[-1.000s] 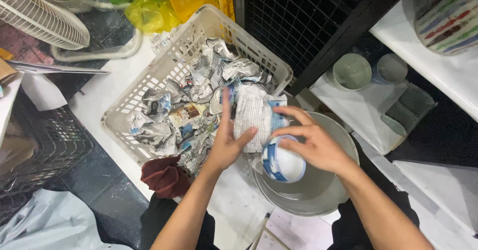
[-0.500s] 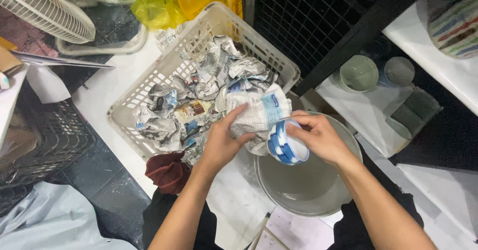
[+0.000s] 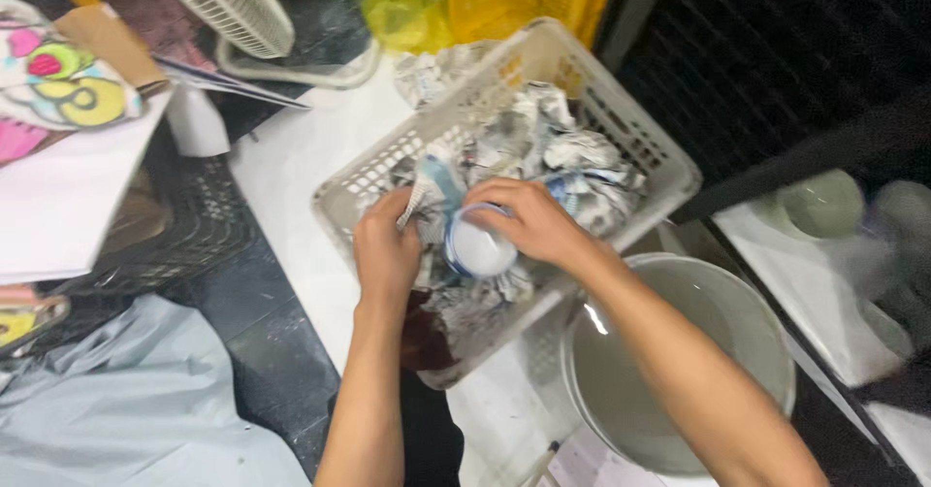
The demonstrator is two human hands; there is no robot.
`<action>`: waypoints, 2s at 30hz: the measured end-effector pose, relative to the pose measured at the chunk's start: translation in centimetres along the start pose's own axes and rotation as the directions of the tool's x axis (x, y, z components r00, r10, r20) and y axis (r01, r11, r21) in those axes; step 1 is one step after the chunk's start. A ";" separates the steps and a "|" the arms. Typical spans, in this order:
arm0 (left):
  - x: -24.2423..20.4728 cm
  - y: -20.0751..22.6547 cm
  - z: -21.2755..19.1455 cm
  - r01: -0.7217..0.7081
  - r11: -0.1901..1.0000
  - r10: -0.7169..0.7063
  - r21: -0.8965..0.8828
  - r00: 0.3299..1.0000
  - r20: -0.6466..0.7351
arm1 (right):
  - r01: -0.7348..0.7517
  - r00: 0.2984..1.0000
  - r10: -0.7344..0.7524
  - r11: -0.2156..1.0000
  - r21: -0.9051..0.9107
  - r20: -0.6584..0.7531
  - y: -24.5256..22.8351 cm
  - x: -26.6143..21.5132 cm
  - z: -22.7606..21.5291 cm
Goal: The person unwraps newspaper-wrapped ceramic items from a basket, rinses them in a bucket of water, and places them on a shelf. The items include small bowls and cups.
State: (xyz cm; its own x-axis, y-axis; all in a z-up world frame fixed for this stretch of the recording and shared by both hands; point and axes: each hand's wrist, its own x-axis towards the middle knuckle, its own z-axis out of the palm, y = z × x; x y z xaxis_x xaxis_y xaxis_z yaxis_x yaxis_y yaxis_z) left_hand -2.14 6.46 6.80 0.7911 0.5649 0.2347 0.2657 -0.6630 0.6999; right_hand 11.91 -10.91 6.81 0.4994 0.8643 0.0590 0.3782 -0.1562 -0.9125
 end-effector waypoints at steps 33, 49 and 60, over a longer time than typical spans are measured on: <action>0.6 -7.1 7.5 0.117 0.590 -0.633 0.799 0.681 0.368 | -0.346 0.903 0.335 0.938 0.010 -0.270 3.2 -6.7 -2.7; -8.7 13.4 14.5 -0.574 0.809 0.583 -0.128 0.756 0.298 | -0.148 0.294 0.768 0.625 0.767 -0.569 8.1 -32.4 -15.3; -13.5 14.6 17.7 -0.590 0.737 0.669 -0.330 0.564 0.485 | 0.378 0.052 0.889 0.405 0.832 -0.456 16.1 -33.9 -13.9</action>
State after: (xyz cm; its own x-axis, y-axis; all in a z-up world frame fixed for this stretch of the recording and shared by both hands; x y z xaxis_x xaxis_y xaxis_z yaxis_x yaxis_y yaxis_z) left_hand 0.79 -19.58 1.90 0.8908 -0.3633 0.2728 -0.4528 -0.6597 0.5998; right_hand 11.91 -49.36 -4.23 0.7171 -0.3120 -0.6233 -0.3069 0.6615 -0.6843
